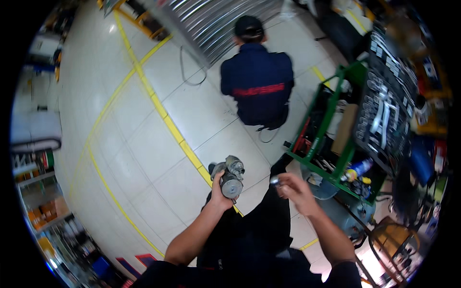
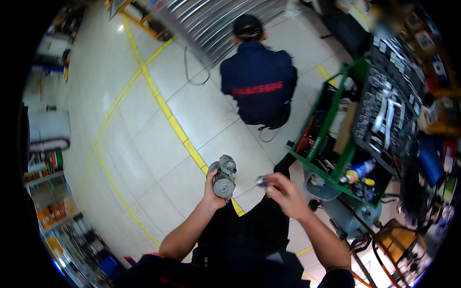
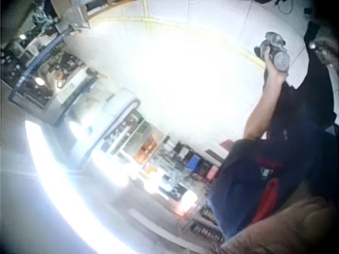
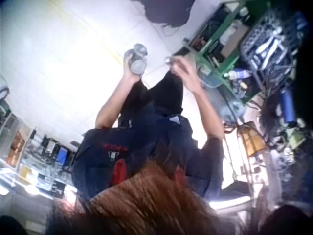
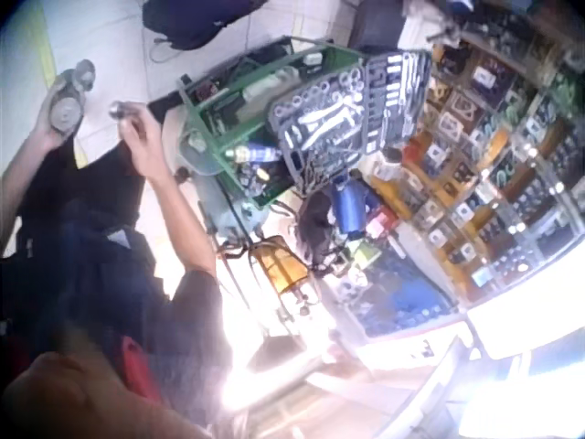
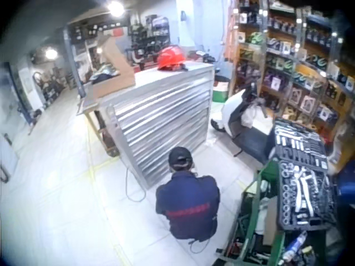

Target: The person moves a wheeled oil drain, then selects a screwdriver from a toolbox and uses it to manipulate a cylindrical mechanical part held in the left hand. The person repeatedly picks up and sets down tools while working on the part.

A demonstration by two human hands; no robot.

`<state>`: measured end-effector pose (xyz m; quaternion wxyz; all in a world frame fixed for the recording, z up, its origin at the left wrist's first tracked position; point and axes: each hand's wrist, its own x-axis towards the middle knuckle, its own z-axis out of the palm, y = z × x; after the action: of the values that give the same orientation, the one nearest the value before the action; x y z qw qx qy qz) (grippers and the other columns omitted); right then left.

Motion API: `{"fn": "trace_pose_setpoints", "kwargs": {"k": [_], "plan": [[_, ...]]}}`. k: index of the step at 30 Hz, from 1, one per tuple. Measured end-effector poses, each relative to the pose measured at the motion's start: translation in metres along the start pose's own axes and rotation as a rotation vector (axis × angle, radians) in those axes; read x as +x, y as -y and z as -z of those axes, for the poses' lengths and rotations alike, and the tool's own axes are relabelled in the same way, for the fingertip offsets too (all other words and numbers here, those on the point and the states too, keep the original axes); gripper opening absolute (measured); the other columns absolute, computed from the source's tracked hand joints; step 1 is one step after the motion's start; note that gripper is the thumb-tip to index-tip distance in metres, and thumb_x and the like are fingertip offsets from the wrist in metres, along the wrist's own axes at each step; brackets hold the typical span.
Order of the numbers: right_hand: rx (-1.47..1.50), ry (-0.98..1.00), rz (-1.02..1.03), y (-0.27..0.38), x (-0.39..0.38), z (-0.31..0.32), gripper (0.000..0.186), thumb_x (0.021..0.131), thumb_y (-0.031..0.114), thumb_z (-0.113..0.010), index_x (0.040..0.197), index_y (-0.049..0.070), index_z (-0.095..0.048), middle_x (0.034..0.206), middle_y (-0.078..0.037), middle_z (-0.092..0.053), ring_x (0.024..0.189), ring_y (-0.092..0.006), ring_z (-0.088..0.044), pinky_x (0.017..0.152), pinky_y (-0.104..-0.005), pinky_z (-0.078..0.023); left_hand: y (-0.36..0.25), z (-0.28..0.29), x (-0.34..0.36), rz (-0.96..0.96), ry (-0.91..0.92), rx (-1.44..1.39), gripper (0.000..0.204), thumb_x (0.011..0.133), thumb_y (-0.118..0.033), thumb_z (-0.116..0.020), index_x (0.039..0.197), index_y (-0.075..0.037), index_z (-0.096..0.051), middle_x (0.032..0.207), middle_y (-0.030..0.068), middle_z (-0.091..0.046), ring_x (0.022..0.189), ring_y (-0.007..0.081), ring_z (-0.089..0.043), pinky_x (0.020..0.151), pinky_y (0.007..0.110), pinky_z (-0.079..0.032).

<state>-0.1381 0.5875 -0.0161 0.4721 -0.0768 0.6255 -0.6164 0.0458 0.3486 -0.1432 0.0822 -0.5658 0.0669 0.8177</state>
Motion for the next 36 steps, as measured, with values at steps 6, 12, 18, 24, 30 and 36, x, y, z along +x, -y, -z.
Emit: {"fn": "trace_pose_setpoints", "kwargs": {"k": [6, 12, 18, 24, 30, 36], "plan": [[-0.216, 0.245, -0.082, -0.199, 0.133, -0.128, 0.023, 0.118, 0.021, -0.054, 0.120, 0.001, -0.065, 0.086, -0.007, -0.062, 0.077, -0.0149, -0.057, 0.075, -0.0331, -0.051, -0.071, 0.105, 0.073, -0.069, -0.039, -0.266, 0.060, 0.094, -0.065, -0.066, 0.117, -0.010, -0.073, 0.103, 0.0076, -0.078, 0.089, 0.0235, -0.076, 0.060, 0.035, -0.055], [-0.186, 0.342, 0.096, -0.325, 0.230, -0.201, 0.027, 0.121, 0.025, -0.049, 0.126, 0.001, -0.059, 0.093, -0.012, -0.066, 0.082, -0.0212, -0.062, 0.079, -0.0364, -0.052, -0.131, 0.180, 0.155, -0.281, 0.126, -0.685, 0.061, 0.096, -0.067, -0.063, 0.116, -0.010, -0.071, 0.102, 0.0071, -0.074, 0.085, 0.0212, -0.071, 0.053, 0.029, -0.041], [-0.098, 0.519, 0.211, -0.412, 0.326, -0.220, 0.046, 0.122, 0.044, -0.038, 0.124, 0.002, -0.057, 0.101, -0.005, -0.061, 0.086, -0.0131, -0.054, 0.080, -0.0311, -0.048, -0.157, 0.225, 0.221, -0.480, 0.132, -0.832, 0.056, 0.101, -0.061, -0.060, 0.121, -0.009, -0.069, 0.106, 0.0095, -0.073, 0.094, 0.0253, -0.072, 0.050, 0.025, -0.033], [-0.078, 0.768, 0.360, -0.459, 0.384, -0.227, 0.045, 0.122, 0.044, -0.039, 0.121, 0.002, -0.057, 0.098, -0.009, -0.061, 0.085, -0.0182, -0.056, 0.082, -0.0344, -0.049, -0.152, 0.248, 0.253, -0.664, 0.187, -0.875, 0.056, 0.102, -0.060, -0.060, 0.122, -0.008, -0.068, 0.107, 0.0116, -0.073, 0.095, 0.0271, -0.073, 0.052, 0.027, -0.036], [0.012, 1.021, 0.489, -0.467, 0.404, -0.246, 0.052, 0.120, 0.052, -0.036, 0.120, 0.003, -0.053, 0.096, -0.007, -0.056, 0.083, -0.0151, -0.047, 0.078, -0.0337, -0.043, -0.137, 0.264, 0.240, -0.912, 0.309, -0.931, 0.059, 0.105, -0.058, -0.059, 0.125, -0.004, -0.068, 0.108, 0.0130, -0.073, 0.095, 0.0275, -0.074, 0.052, 0.027, -0.038], [0.104, 1.093, 0.723, -0.461, 0.402, -0.265, 0.049, 0.119, 0.051, -0.040, 0.115, 0.005, -0.057, 0.093, -0.009, -0.058, 0.081, -0.0212, -0.055, 0.076, -0.0359, -0.049, -0.115, 0.259, 0.216, -1.014, 0.377, -0.984, 0.057, 0.104, -0.055, -0.063, 0.127, -0.003, -0.068, 0.111, 0.0147, -0.072, 0.098, 0.0293, -0.072, 0.061, 0.030, -0.051]]}}
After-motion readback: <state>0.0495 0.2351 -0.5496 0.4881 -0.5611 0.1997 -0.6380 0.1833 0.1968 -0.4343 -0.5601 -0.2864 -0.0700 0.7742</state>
